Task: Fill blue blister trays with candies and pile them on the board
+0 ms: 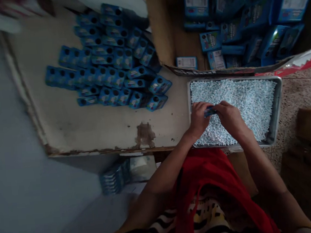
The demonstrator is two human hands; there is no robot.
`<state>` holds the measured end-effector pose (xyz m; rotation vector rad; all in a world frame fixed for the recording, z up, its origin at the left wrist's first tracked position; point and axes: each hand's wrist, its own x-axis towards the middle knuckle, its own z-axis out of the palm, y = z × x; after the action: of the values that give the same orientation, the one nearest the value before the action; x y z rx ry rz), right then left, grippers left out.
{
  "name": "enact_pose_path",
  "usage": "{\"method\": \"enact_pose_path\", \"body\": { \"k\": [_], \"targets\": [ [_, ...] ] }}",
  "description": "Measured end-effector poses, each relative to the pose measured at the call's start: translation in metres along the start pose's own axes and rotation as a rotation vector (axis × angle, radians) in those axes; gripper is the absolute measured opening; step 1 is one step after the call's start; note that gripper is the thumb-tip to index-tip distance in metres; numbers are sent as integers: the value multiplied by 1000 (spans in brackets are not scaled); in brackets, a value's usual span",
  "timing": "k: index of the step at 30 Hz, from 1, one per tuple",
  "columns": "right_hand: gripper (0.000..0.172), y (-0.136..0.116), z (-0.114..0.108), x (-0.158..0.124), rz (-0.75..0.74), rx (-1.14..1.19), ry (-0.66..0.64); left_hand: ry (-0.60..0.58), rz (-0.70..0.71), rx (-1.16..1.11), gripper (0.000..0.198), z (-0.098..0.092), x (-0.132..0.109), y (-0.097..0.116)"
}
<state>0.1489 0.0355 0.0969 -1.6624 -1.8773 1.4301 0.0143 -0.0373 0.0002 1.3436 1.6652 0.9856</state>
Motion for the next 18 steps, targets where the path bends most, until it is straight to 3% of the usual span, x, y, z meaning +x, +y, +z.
{"method": "enact_pose_path", "body": {
  "k": [3,6,10,12,15,17,18],
  "targets": [
    [29,5,-1,4,48,77,57,-16,5,13,33,-1,3,3],
    [12,11,-2,7,211,239,107,20,-22,-4,39,-11,-1,2],
    [37,6,28,16,431,596,183,183,-135,-18,42,-49,-32,-11],
    [42,-5,58,25,508,624,36,306,-246,-7,38,-78,-59,-27],
    [24,-35,110,50,478,344,-278,522,-488,-22,34,-129,-100,-63],
    [14,-63,141,71,276,-23,-392,681,-646,-32,41,-167,-120,-93],
    [19,-78,156,82,139,-241,-429,754,-703,-26,44,-185,-126,-108]
  ]
}}
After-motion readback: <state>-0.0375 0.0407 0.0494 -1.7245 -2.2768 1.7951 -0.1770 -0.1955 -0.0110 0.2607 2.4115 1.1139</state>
